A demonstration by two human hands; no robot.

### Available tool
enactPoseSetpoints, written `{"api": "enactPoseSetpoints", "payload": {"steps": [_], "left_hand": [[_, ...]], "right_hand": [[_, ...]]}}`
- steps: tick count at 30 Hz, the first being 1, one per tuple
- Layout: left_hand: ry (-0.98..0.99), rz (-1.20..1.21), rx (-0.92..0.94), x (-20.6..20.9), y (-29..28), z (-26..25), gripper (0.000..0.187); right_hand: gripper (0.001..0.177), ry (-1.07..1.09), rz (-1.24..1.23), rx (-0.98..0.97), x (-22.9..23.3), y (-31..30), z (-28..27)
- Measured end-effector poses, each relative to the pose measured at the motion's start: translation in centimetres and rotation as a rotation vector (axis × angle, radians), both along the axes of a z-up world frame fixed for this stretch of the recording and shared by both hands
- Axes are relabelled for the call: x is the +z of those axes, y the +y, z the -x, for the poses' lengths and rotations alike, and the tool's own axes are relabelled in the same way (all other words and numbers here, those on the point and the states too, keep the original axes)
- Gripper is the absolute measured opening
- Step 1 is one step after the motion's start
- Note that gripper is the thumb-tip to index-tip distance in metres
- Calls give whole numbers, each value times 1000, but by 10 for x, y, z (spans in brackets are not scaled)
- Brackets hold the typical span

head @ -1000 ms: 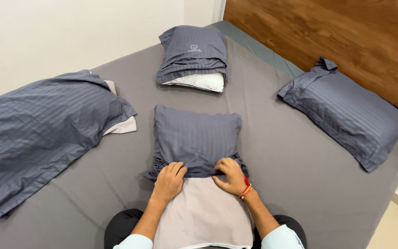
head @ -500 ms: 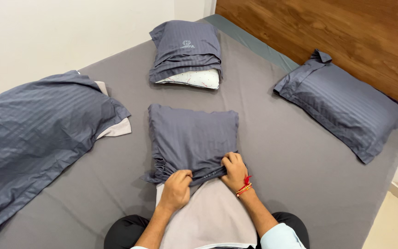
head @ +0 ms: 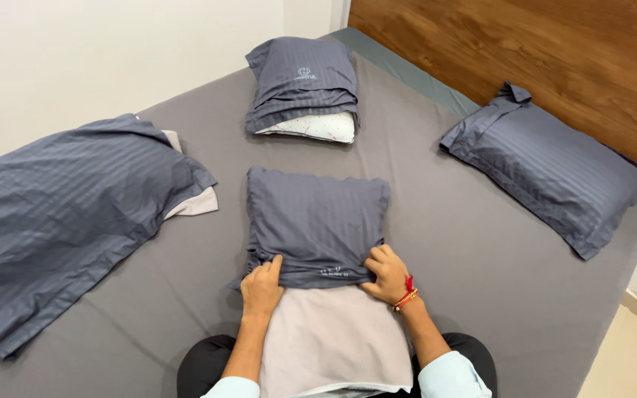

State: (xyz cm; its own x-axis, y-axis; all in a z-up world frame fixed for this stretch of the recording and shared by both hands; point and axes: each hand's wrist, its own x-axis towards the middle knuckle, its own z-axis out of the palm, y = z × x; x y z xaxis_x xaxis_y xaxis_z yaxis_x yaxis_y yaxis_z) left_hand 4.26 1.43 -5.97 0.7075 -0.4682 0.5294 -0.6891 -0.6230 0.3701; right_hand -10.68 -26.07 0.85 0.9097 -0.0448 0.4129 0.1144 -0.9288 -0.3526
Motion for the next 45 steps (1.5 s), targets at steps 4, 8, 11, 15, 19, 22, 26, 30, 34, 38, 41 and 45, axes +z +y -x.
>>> {"api": "enactPoseSetpoints", "payload": {"steps": [4,8,11,15,19,22,26,30,34,38,41,45], "left_hand": [[100,-106,278,-27,0,-9,32],[270,3,443,-41,10,-18,27],[479,67,482,-59,10,-21,23],[806,131,537,-91,11,-41,38],[1101,245,392,-92,23,-37,49],[1045,-147,306,-59,34,-21,55],[940,-508,345,22,41,33,47],[240,-347,305,60,29,56,68],[-100,-95,-84,58,-3,49,54],[150,-61,-320,49,-32,56,23],[107,102,-478,52,-30,74,17],[215,91,-499,73,-13,84,22]], "right_hand": [[32,66,-45,-276,-12,3,1],[35,59,-66,-281,-21,-6,3],[36,80,-96,-278,-26,-11,2],[41,225,-269,-417,-38,-17,-1],[43,308,-394,-444,-62,-26,-5],[44,259,-488,-479,-80,-38,-8],[36,111,-423,-442,-83,-44,-14],[26,31,-226,-388,-50,-22,-10],[29,-92,49,-76,-19,2,-2],[29,-137,-21,-170,-17,3,2],[33,41,-103,-449,-32,-16,5],[42,222,-178,-436,-44,-40,2]]}}
